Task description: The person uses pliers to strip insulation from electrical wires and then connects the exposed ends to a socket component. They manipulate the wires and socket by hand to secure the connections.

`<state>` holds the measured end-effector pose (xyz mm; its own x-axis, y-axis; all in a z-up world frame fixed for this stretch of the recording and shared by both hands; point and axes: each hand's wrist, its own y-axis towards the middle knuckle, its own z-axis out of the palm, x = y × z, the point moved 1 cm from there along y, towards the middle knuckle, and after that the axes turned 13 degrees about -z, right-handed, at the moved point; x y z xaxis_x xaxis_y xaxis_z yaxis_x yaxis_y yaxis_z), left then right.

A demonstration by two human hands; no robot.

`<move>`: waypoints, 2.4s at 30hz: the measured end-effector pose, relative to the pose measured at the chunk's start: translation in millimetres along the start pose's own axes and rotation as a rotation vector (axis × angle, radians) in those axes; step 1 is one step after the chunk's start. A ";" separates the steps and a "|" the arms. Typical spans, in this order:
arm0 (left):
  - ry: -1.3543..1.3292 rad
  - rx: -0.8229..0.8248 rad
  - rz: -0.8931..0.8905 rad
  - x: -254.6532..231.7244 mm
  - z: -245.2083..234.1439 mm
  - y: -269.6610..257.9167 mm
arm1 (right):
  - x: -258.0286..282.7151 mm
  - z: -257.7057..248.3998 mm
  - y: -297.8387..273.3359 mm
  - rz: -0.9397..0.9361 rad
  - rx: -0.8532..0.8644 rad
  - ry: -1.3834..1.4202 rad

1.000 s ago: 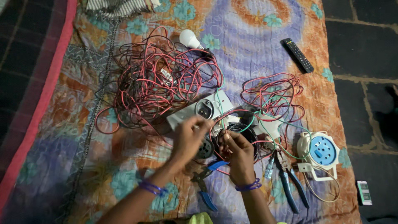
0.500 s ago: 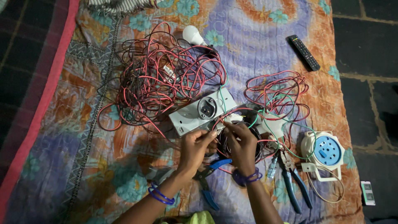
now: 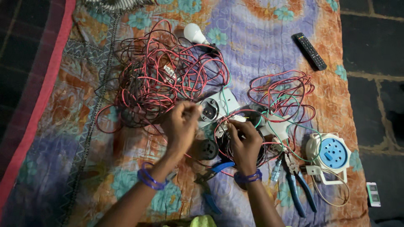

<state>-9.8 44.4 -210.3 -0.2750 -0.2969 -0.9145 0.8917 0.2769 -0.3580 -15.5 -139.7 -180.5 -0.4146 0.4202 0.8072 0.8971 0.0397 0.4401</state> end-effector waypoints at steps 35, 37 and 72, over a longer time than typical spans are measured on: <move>0.197 0.319 0.249 -53.2 25.6 -35.0 | 35.2 -10.3 -17.8 0.345 -0.118 0.645; 0.157 0.387 0.310 -54.6 24.6 -34.9 | 26.5 -16.6 -9.4 0.497 -0.023 0.753; 0.762 0.191 0.190 -3.4 -0.7 -29.2 | -6.7 -94.2 -16.1 0.329 -0.375 0.675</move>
<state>-35.1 38.0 -196.9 -0.2209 0.4631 -0.8584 0.9749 0.0789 -0.2082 -41.6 -228.5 -155.9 -0.2503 -0.2799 0.9268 0.9275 -0.3438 0.1466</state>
